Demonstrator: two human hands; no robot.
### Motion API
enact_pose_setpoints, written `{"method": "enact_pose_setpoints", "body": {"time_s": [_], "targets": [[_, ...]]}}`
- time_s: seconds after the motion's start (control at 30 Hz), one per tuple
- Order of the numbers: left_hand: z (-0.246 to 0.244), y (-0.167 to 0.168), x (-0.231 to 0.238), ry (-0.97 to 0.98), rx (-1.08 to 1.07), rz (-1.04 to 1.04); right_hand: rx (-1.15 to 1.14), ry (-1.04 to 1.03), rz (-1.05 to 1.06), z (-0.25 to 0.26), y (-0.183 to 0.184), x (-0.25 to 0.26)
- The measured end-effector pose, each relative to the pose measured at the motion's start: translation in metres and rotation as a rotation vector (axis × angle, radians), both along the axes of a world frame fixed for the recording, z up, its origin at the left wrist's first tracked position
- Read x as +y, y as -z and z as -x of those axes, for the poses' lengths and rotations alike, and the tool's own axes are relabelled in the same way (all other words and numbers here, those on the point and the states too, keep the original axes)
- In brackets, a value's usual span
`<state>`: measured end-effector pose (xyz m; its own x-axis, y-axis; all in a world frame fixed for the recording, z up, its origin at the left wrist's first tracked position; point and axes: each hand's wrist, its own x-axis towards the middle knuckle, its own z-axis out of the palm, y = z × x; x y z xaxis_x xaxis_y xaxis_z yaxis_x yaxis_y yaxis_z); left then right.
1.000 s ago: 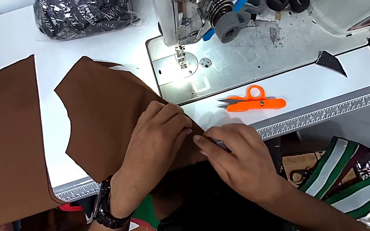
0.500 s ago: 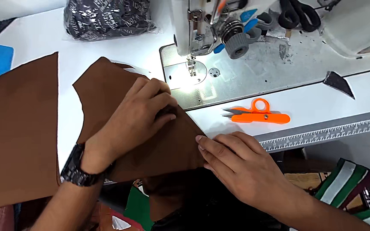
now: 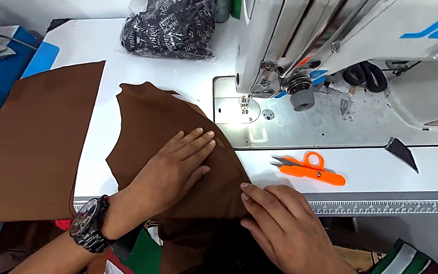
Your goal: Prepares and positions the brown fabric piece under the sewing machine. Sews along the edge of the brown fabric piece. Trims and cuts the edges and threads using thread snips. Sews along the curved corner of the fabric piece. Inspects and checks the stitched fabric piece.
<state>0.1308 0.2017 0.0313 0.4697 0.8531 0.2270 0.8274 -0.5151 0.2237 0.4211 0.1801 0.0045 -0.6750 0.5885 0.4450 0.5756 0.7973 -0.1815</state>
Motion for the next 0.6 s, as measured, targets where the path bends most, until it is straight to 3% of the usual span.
{"method": "enact_pose_setpoints", "body": {"time_s": [0.23,0.37,0.6], "targets": [[-0.001,0.0,0.008,0.052,0.131,-0.009,0.066,-0.013,-0.002,0.009,-0.007,0.015],[-0.003,-0.006,0.013,0.076,0.182,-0.023,-0.062,-0.011,-0.014,0.013,-0.001,0.017],[-0.013,-0.001,0.013,0.082,0.122,0.043,-0.121,0.049,-0.003,0.004,0.003,0.003]]}}
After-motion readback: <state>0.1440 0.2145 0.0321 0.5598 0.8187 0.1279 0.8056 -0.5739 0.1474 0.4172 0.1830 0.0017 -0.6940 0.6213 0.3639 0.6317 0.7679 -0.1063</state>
